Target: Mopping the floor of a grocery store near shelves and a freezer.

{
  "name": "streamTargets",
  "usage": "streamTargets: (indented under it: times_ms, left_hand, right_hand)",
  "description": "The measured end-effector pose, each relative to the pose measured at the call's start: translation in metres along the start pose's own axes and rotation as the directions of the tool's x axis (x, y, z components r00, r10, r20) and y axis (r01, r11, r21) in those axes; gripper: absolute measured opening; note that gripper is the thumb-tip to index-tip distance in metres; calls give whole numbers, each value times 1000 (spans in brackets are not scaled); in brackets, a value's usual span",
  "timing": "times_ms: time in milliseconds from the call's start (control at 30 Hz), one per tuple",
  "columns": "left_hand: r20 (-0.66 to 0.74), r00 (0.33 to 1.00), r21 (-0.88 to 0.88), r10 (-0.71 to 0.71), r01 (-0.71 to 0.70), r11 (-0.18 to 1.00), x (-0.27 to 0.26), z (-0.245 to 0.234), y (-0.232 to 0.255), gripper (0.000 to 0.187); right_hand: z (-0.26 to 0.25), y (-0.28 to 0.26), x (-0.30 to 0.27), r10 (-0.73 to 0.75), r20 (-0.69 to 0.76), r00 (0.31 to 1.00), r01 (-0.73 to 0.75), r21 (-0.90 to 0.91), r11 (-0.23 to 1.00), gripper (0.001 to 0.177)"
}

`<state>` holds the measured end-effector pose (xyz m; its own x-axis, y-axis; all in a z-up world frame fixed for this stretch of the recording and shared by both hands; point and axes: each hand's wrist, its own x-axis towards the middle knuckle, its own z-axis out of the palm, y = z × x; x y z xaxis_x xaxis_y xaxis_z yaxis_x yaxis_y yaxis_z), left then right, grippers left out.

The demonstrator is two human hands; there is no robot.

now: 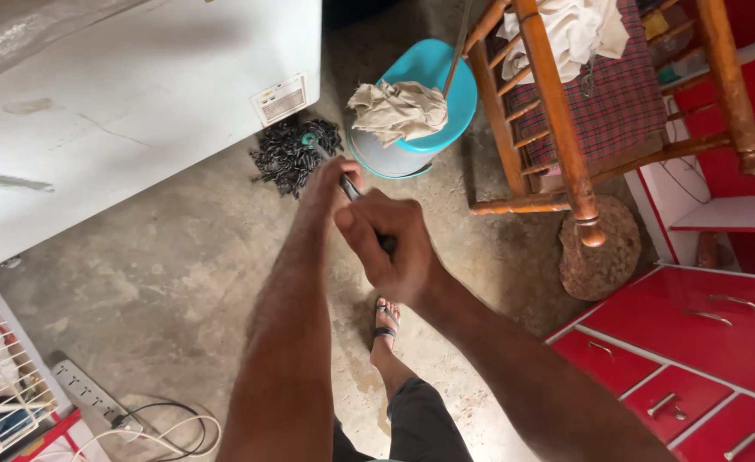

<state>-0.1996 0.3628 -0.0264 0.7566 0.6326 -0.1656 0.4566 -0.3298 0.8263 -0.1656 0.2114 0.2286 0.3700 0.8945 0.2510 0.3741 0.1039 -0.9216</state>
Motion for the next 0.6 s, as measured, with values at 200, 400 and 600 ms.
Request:
streamTargets:
  times_ms: [200,400,600]
  left_hand:
    - [19,999,40,-51,50,998,7,-60,51,20]
    - [117,946,169,-301,280,945,-10,-91,33,21]
    - [-8,944,210,-330,324,922,-50,-102,-31,17]
  right_hand:
    - [6,33,48,90,-29,996,-83,195,977,39]
    - [28,48,62,-9,-85,996,47,458,888,37]
    - [75,40,50,110,-62,992,-67,485,872,27]
